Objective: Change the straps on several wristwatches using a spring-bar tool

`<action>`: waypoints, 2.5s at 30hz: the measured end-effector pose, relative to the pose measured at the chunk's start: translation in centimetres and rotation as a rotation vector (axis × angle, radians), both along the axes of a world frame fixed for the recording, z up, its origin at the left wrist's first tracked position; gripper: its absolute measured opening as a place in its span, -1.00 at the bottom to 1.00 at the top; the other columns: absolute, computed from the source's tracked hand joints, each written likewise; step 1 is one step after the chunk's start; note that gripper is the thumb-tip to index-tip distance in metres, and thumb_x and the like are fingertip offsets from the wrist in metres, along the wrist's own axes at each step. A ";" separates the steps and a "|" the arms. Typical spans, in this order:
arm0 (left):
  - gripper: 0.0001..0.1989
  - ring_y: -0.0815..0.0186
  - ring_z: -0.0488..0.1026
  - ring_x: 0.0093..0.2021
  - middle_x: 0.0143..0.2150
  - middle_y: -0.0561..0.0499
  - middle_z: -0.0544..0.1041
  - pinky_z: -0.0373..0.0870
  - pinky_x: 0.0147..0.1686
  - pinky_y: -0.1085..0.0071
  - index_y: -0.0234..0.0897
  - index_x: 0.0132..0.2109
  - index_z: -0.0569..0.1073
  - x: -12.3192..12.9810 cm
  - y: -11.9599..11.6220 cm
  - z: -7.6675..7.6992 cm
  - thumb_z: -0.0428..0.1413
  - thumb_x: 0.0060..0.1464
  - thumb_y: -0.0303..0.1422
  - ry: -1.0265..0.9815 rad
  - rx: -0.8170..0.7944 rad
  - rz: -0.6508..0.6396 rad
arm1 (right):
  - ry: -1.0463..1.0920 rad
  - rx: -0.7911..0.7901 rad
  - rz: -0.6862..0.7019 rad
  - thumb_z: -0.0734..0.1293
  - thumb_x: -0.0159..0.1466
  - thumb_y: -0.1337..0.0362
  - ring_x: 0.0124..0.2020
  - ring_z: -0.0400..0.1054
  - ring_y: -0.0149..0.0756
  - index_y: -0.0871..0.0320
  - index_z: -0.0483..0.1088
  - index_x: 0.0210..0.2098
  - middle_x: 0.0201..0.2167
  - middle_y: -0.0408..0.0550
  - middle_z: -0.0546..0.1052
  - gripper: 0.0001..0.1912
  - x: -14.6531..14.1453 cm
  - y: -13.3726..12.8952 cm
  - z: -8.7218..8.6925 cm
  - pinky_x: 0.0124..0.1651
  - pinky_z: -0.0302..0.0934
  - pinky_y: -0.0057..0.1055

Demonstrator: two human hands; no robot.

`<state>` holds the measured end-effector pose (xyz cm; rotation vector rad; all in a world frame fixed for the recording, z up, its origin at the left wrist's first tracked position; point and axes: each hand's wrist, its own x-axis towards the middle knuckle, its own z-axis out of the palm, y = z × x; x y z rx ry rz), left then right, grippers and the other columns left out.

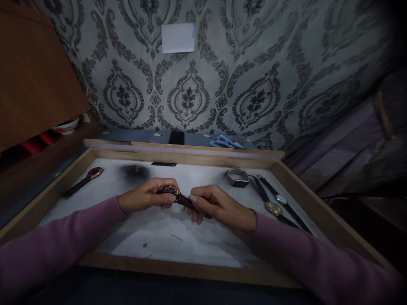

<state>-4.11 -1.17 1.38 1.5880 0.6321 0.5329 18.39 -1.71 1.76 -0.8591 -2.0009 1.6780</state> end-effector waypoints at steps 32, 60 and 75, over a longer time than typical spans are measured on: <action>-0.73 0.47 0.08 -0.56 -0.55 0.15 0.25 -0.04 -0.55 0.49 -0.36 -0.27 0.35 0.1 -0.2 -0.3 0.11 0.12 -0.19 0.008 -0.067 0.037 | -0.032 0.000 -0.004 0.21 0.24 -0.20 -0.55 0.35 -0.44 0.25 0.35 -0.42 -0.55 -0.08 0.45 -0.43 0.1 0.1 -0.5 -0.46 0.25 -0.47; -0.73 0.45 0.13 -0.51 -0.51 0.15 0.23 0.02 -0.50 0.47 -0.33 -0.28 0.32 -0.1 -0.2 -0.7 0.09 0.14 -0.18 0.022 -0.075 -0.015 | -0.114 0.341 0.026 0.05 0.38 -0.09 -0.59 0.07 -0.47 0.17 0.22 -0.50 -0.61 -0.22 0.21 -0.48 0.1 -0.2 -0.8 -0.50 -0.01 -0.48; -0.71 0.48 0.06 -0.54 -0.52 0.18 0.18 -0.07 -0.55 0.48 -0.33 -0.28 0.31 0.2 -0.3 -0.6 0.11 0.13 -0.16 -0.048 -0.155 -0.024 | -0.186 0.717 0.095 0.03 0.42 0.24 -0.53 0.11 -0.43 0.14 0.15 -0.47 -0.54 -0.16 0.26 -0.67 0.2 -0.3 -0.7 -0.44 0.04 -0.44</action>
